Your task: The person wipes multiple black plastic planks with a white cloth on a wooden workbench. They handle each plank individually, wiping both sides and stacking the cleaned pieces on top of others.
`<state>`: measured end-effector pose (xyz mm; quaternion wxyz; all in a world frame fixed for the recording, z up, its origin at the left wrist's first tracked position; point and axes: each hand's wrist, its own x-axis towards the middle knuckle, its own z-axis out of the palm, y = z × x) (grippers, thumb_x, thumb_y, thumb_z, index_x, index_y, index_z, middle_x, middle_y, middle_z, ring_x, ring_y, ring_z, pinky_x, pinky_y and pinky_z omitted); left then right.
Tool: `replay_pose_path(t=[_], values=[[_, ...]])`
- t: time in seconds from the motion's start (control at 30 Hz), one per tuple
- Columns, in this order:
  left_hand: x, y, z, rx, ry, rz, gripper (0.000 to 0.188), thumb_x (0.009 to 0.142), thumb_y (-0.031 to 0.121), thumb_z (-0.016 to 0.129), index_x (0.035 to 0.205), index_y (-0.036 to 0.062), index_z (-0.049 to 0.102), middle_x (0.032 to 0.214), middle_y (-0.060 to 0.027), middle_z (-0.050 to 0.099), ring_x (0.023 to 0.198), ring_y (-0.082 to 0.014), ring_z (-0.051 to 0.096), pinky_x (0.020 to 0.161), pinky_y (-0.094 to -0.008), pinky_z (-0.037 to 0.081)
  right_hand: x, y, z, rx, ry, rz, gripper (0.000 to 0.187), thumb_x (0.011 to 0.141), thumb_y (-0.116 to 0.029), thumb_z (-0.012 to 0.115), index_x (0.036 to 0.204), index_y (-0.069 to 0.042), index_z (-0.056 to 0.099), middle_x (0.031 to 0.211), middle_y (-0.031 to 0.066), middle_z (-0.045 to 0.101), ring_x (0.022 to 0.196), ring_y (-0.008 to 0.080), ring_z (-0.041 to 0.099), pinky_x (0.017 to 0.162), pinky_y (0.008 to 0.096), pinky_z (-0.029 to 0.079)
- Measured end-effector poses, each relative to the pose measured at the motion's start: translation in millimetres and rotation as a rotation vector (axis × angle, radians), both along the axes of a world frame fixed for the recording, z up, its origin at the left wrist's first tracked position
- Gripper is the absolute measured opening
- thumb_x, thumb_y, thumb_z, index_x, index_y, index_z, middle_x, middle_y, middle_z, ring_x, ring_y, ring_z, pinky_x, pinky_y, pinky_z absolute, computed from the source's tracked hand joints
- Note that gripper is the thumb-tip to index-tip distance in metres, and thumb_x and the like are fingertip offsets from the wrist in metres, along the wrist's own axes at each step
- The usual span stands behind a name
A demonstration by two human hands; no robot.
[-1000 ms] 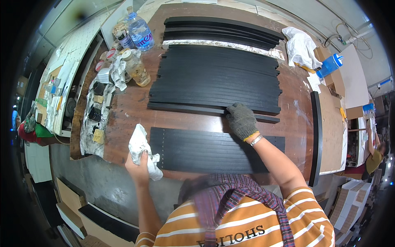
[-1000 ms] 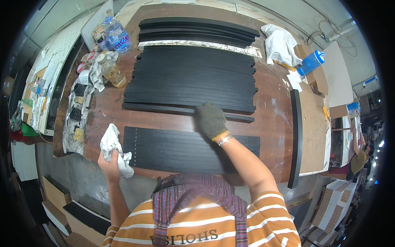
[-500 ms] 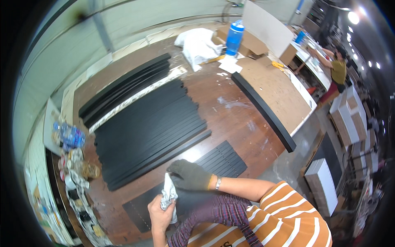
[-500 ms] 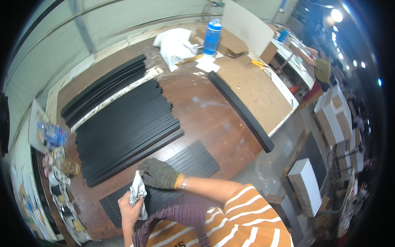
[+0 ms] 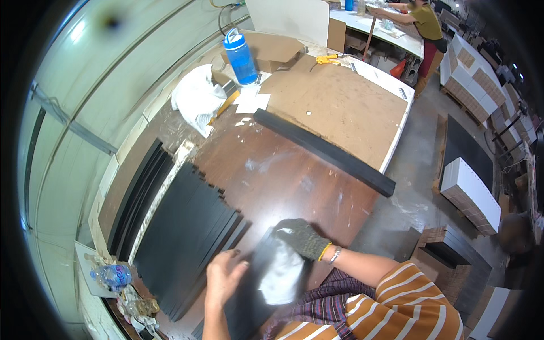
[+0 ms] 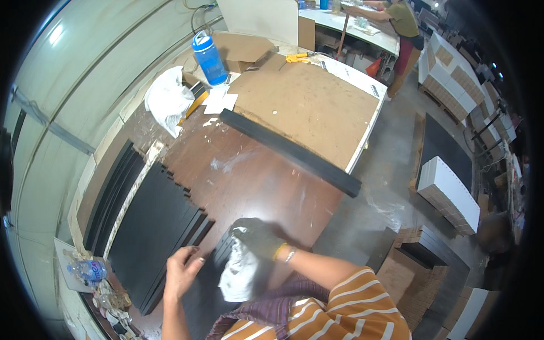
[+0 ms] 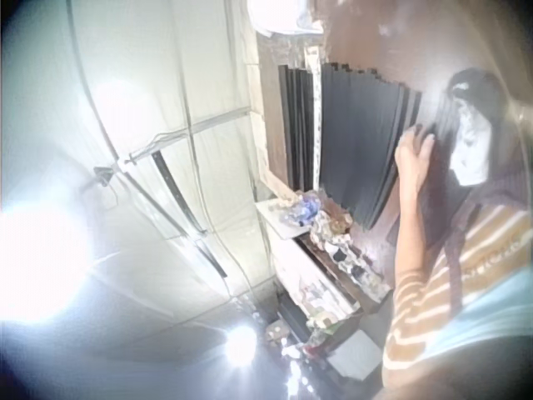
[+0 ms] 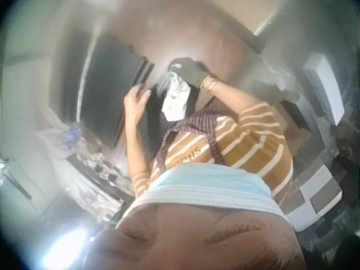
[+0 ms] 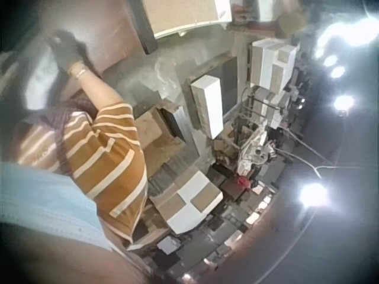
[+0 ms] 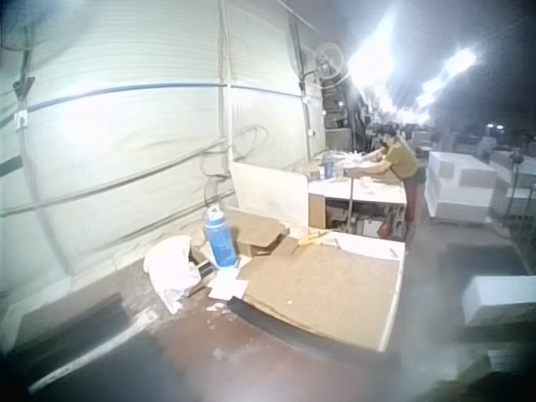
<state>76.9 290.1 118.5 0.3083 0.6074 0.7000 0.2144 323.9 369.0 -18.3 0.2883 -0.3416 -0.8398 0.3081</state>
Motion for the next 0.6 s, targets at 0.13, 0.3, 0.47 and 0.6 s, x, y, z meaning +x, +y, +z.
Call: replay_pose_path(t=[0.13,0.3,0.47,0.6], values=[[21.6,100.4,-5.6,-0.034,-0.1,0.141,0.025,0.085,0.007,0.072,0.105,-0.0085,0.07,0.096,-0.0166,0.075,0.094,-0.0205,0.072,0.086,-0.0327,0.054,63.4,58.3,-9.6,0.008,0.017,-0.23,0.026,0.087,-0.018,0.061,0.107,-0.003,0.068,0.108,0.0099,0.067,0.095,0.0253,0.066,0.08,0.04,0.054],[61.2,247.3,-19.3,0.039,0.042,0.069,0.019,0.088,0.009,0.071,0.098,-0.0067,0.071,0.083,-0.0083,0.072,0.079,-0.0114,0.065,0.073,-0.0288,0.053,107.1,81.3,-15.7,0.048,0.141,-0.085,0.015,0.078,-0.015,0.06,0.089,-0.005,0.065,0.086,0.0122,0.065,0.081,0.0312,0.064,0.074,0.0448,0.053],[97.6,400.7,-43.7,0.152,0.454,0.002,0.021,0.086,0.022,0.072,0.099,0.0045,0.075,0.092,-0.0207,0.074,0.087,-0.0382,0.072,0.079,-0.0447,0.056,109.2,82.5,-17.9,-0.133,0.055,-0.095,0.012,0.082,-0.018,0.062,0.091,-0.011,0.066,0.083,0.0093,0.065,0.072,0.0296,0.064,0.066,0.0439,0.053],[123.0,496.6,-72.9,0.131,0.744,-0.094,0.028,0.083,0.028,0.074,0.1,0.0063,0.074,0.096,-0.0162,0.076,0.092,-0.0388,0.071,0.08,-0.0474,0.056,108.3,80.9,-23.9,-0.299,0.128,-0.077,0.017,0.086,-0.022,0.062,0.096,-0.009,0.066,0.085,0.0101,0.065,0.08,0.0293,0.067,0.066,0.0444,0.055]])
